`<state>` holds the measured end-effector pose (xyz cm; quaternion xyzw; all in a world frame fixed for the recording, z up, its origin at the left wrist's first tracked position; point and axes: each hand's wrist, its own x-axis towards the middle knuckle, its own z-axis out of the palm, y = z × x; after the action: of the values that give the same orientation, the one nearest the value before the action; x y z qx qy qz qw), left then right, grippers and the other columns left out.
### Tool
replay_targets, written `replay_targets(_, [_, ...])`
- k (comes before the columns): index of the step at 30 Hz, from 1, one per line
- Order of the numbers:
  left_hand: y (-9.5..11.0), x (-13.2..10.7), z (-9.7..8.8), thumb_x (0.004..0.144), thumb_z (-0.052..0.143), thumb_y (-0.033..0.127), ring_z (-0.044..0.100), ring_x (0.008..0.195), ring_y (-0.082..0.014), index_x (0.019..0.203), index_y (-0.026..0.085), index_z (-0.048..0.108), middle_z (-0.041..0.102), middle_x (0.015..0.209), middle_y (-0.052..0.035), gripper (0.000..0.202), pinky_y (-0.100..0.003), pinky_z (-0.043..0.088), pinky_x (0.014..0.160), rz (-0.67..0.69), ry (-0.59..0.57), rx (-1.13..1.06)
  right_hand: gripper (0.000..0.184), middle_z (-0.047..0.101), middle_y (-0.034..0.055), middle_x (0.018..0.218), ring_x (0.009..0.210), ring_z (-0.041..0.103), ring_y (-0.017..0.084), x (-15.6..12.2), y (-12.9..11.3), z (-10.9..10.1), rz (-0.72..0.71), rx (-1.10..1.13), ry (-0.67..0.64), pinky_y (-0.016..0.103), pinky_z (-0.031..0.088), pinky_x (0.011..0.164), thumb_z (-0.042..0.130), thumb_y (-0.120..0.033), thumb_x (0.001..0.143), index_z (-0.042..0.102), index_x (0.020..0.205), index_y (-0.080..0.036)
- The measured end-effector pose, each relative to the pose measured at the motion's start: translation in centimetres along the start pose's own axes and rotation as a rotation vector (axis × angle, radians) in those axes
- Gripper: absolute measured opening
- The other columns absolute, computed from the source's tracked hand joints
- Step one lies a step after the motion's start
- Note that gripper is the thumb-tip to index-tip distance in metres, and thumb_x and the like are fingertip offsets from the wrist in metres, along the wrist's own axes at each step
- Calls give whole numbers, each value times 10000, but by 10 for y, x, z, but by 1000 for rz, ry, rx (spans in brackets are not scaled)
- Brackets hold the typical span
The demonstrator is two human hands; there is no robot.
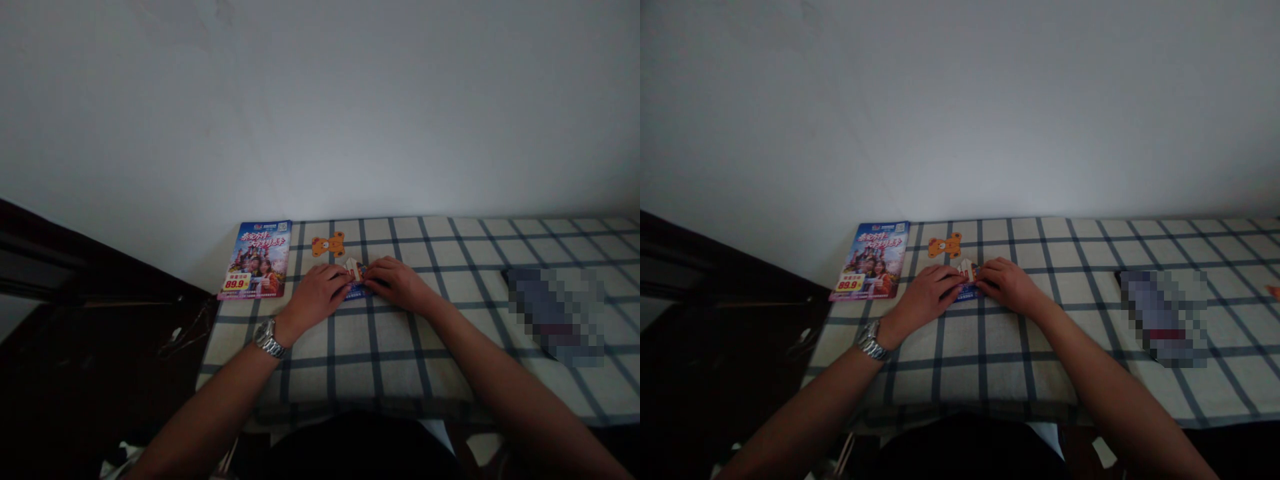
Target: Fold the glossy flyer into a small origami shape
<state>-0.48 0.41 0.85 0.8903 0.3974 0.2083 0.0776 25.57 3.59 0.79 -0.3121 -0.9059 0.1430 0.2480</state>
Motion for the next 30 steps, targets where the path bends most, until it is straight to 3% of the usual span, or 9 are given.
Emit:
replay_targets(9, [0, 4, 5, 1072, 549, 304, 639, 1092, -251, 1270, 215, 612, 674, 1207, -71, 226, -438, 524, 974, -74, 38, 42, 111, 708, 81, 1033, 946, 672, 236, 3, -1, 5, 131, 39, 54, 376, 546, 849, 648, -286, 1014, 688, 1091, -216])
replay_targets(20, [0, 5, 5, 1043, 596, 227, 642, 1057, -240, 1226, 231, 696, 673, 1226, -73, 209, -421, 547, 923, -15, 53, 86, 114, 673, 88, 1064, 992, 654, 253, 6, -1, 14, 149, -16, 106, 394, 548, 877, 651, -293, 1013, 694, 1101, -234])
replay_targets(30, [-4, 4, 10, 1059, 577, 239, 631, 1225, -226, 1307, 234, 679, 681, 1350, -58, 268, -442, 518, 1060, 26, 49, 20, 146, 674, 98, 1080, 986, 622, 264, 5, 3, 17, 130, -75, 120, 425, 549, 871, 657, -316, 1009, 737, 1102, -237])
